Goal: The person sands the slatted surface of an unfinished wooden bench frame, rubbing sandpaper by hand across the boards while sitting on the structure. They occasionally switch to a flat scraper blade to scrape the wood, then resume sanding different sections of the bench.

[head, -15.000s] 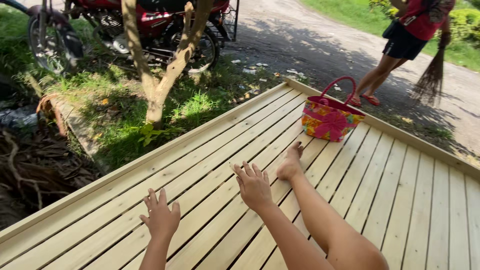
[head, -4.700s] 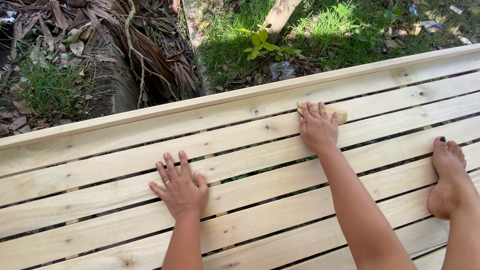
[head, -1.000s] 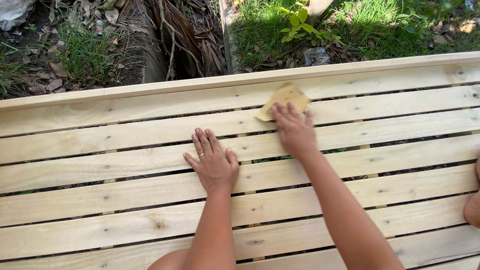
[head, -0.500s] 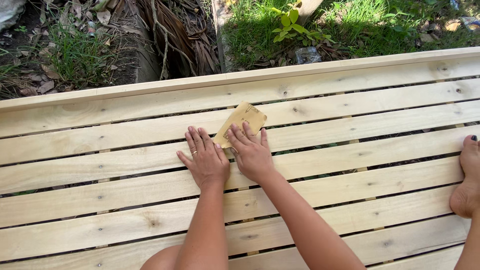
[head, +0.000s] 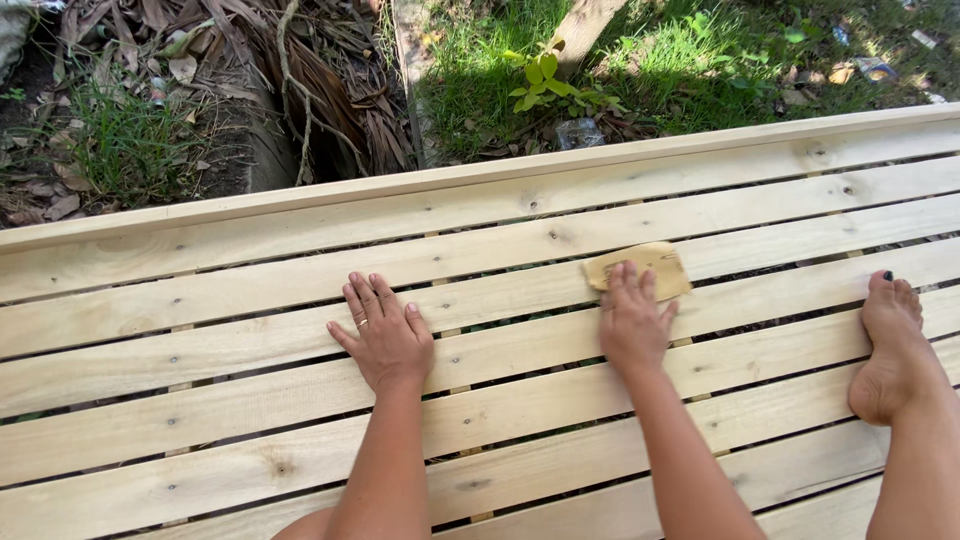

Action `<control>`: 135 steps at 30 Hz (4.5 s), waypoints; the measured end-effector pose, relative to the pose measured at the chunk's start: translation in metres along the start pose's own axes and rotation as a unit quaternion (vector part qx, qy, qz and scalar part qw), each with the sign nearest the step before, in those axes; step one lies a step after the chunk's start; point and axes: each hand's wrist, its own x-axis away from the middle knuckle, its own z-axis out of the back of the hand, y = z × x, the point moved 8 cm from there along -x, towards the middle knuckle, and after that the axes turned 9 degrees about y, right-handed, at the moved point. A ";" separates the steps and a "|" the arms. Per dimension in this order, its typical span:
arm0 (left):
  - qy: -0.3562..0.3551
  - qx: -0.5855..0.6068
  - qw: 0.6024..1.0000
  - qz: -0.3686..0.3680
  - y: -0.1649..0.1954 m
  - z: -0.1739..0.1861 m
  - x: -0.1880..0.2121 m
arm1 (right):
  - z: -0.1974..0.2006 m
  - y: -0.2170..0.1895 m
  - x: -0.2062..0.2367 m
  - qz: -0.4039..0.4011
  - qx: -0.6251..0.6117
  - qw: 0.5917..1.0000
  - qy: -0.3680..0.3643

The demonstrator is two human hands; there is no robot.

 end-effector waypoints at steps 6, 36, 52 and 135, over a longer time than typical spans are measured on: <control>-0.001 0.005 1.000 -0.026 0.008 0.018 -0.004 | 0.003 -0.091 0.059 0.068 -0.052 0.996 -0.032; -0.189 0.623 0.746 -0.139 0.210 0.284 0.149 | 0.302 -0.028 0.073 -0.233 -0.759 0.606 -0.041; -0.257 0.492 0.831 -0.028 0.073 0.270 0.095 | 0.247 -0.197 0.101 -0.214 -0.767 0.597 -0.102; 0.044 0.245 0.929 -0.275 -0.054 0.129 -0.089 | 0.000 -0.151 0.106 -0.038 -0.024 0.999 -0.020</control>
